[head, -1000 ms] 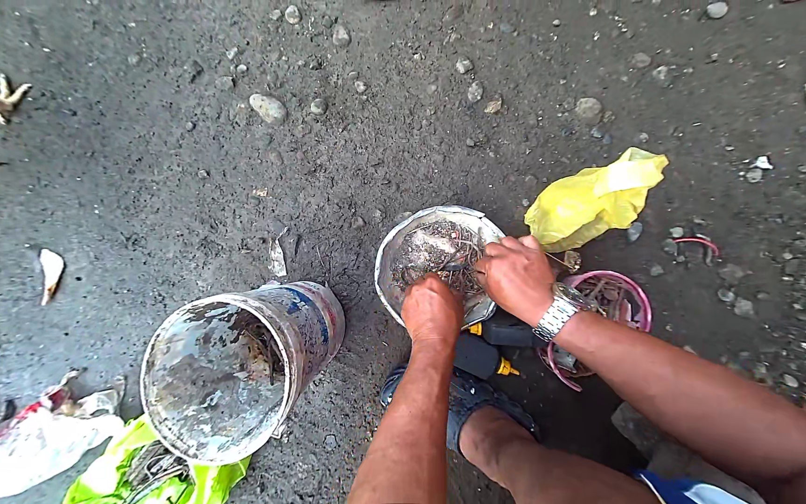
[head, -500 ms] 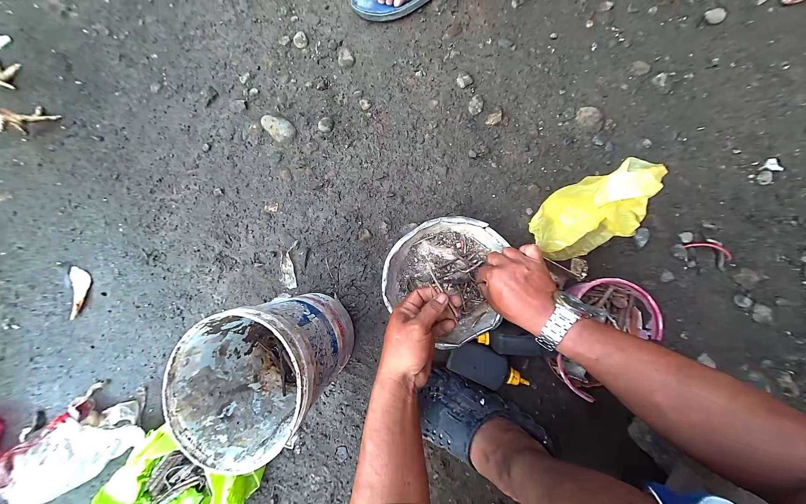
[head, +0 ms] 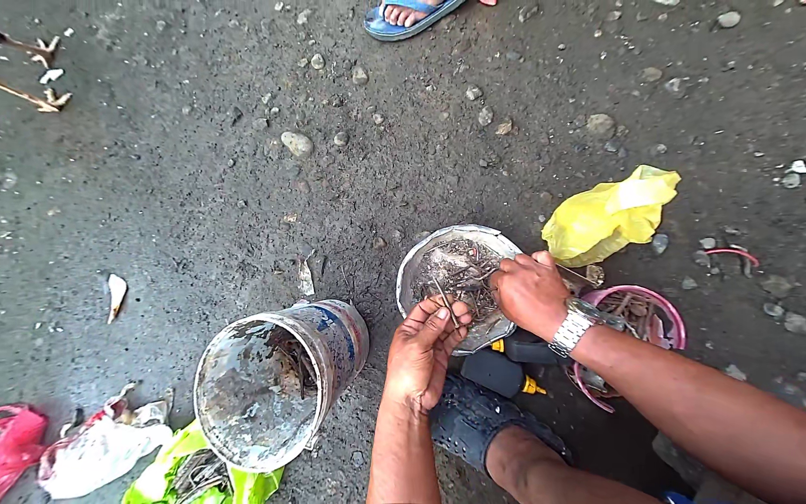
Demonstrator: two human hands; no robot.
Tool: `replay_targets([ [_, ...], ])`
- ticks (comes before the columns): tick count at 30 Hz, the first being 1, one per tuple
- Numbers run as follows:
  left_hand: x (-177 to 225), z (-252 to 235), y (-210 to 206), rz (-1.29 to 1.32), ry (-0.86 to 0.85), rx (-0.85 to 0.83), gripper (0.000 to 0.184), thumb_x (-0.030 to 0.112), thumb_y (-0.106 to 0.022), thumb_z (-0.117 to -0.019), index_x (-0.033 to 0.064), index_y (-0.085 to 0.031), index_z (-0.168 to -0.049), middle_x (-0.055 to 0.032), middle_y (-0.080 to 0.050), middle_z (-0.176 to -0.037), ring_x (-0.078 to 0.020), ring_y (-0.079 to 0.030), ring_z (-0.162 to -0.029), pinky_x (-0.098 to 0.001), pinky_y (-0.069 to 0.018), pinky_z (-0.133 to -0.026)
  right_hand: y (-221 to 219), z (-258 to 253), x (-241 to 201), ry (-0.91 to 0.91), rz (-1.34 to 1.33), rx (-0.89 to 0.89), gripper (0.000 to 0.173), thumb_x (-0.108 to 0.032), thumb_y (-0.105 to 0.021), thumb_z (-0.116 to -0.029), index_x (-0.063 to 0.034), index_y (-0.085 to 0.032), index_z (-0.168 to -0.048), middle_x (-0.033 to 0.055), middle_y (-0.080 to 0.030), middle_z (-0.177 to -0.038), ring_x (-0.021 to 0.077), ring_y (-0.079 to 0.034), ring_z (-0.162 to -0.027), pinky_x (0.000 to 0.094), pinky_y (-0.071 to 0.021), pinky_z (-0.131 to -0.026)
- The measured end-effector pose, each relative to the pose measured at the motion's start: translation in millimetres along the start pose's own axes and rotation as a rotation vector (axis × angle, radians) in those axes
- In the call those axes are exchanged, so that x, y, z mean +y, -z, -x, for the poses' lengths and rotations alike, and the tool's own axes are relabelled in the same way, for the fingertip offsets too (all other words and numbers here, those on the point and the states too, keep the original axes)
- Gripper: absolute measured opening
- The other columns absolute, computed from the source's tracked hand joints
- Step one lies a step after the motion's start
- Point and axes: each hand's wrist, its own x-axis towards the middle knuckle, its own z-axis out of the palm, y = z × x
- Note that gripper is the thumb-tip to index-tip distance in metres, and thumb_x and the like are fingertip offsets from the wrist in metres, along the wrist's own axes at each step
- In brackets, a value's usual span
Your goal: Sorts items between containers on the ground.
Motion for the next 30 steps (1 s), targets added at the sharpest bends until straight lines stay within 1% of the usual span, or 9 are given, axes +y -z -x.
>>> replay_targets([
  [8, 39, 61, -13, -0.038, -0.167, 0.081, 0.014, -0.002, -0.054, -0.1009, -0.0067, -0.063, -0.111, -0.0264, -0.071, -0.098, -0.031, -0.074, -0.086, -0.0417, -0.0636, -0.079, 4, 0, -1, -0.02, -0.032, -0.016, 0.016, -0.032, -0.072, -0.0837, -0.0165, -0.074, -0.083, 0.0036, -0.07, -0.091, 0.0256, -0.065, -0.094, 0.0517, -0.0445, -0.089],
  [13, 93, 143, 18, -0.501, -0.554, 0.22, 0.014, 0.004, -0.058, -0.1012, 0.0081, -0.067, -0.111, -0.0122, -0.076, -0.099, -0.0234, -0.076, -0.088, -0.0372, -0.0644, -0.078, 17, 7, 2, -0.043, -0.095, -0.008, 0.02, -0.037, -0.073, -0.0816, -0.0175, -0.072, -0.077, 0.0035, -0.069, -0.087, 0.026, -0.065, -0.093, 0.0522, -0.0443, -0.09],
  [16, 123, 162, 53, -0.808, -0.651, 0.485, 0.014, 0.0, -0.055, -0.102, 0.0041, -0.062, -0.113, -0.0065, -0.077, -0.096, -0.0189, -0.076, -0.084, -0.0341, -0.0653, -0.074, 22, 12, 5, -0.052, -0.131, 0.009, 0.021, -0.04, -0.073, -0.0801, -0.0196, -0.07, -0.074, 0.0017, -0.068, -0.084, 0.0245, -0.064, -0.089, 0.0514, -0.0442, -0.089],
  [19, 135, 157, 85, -1.173, -0.6, 0.673, 0.029, 0.004, -0.062, -0.0971, -0.0087, -0.061, -0.123, -0.012, -0.072, -0.109, -0.0119, -0.072, -0.095, -0.0278, -0.0615, -0.083, 26, 15, 8, -0.053, -0.157, 0.022, 0.022, -0.042, -0.072, -0.0798, -0.0217, -0.069, -0.073, 0.0002, -0.066, -0.081, 0.0232, -0.064, -0.088, 0.0505, -0.0443, -0.087],
  [21, 135, 154, 85, -1.297, -0.619, 0.697, 0.036, 0.008, -0.063, -0.0974, -0.011, -0.06, -0.128, -0.0188, -0.068, -0.123, -0.0111, -0.069, -0.11, -0.0254, -0.057, -0.095, 28, 17, 11, -0.052, -0.179, 0.049, 0.02, -0.04, -0.073, -0.0793, -0.0214, -0.069, -0.073, 0.0006, -0.065, -0.08, 0.0234, -0.064, -0.087, 0.0508, -0.0449, -0.086],
  [22, 133, 153, 77, -1.299, -0.669, 0.678, 0.035, 0.008, -0.063, -0.0976, -0.0115, -0.06, -0.127, -0.0191, -0.068, -0.123, -0.0115, -0.068, -0.111, -0.0254, -0.0571, -0.095, 29, 18, 13, -0.054, -0.187, 0.067, 0.02, -0.04, -0.073, -0.0788, -0.0214, -0.069, -0.073, 0.0007, -0.065, -0.08, 0.0235, -0.064, -0.086, 0.0508, -0.0456, -0.084],
  [26, 99, 122, 21, -1.282, -0.75, 0.424, 0.026, 0.011, -0.066, -0.0965, -0.0032, -0.065, -0.119, -0.0068, -0.074, -0.101, -0.0133, -0.074, -0.083, -0.0329, -0.0654, -0.071, 39, 19, 17, -0.103, -0.257, 0.094, 0.02, -0.038, -0.07, -0.0804, -0.0199, -0.067, -0.074, 0.0024, -0.064, -0.08, 0.0248, -0.063, -0.085, 0.0519, -0.0456, -0.081],
  [28, 70, 81, -5, -1.439, -0.644, 0.363, 0.022, 0.015, -0.07, -0.0948, 0.0069, -0.07, -0.115, -0.0015, -0.076, -0.098, -0.011, -0.075, -0.078, -0.0343, -0.0661, -0.07, 42, 18, 16, -0.127, -0.309, 0.128, 0.018, -0.035, -0.07, -0.0814, -0.0177, -0.068, -0.076, 0.0036, -0.065, -0.081, 0.0254, -0.064, -0.084, 0.0527, -0.046, -0.08],
  [30, 45, 30, -25, -1.622, -0.494, 0.342, 0.024, 0.015, -0.071, -0.0952, 0.0119, -0.072, -0.119, -0.0043, -0.075, -0.107, -0.0167, -0.074, -0.083, -0.0419, -0.0631, -0.078, 44, 18, 14, -0.145, -0.344, 0.136, 0.017, -0.033, -0.069, -0.0832, -0.0168, -0.069, -0.081, 0.0042, -0.066, -0.083, 0.0254, -0.065, -0.086, 0.0532, -0.0464, -0.081],
])
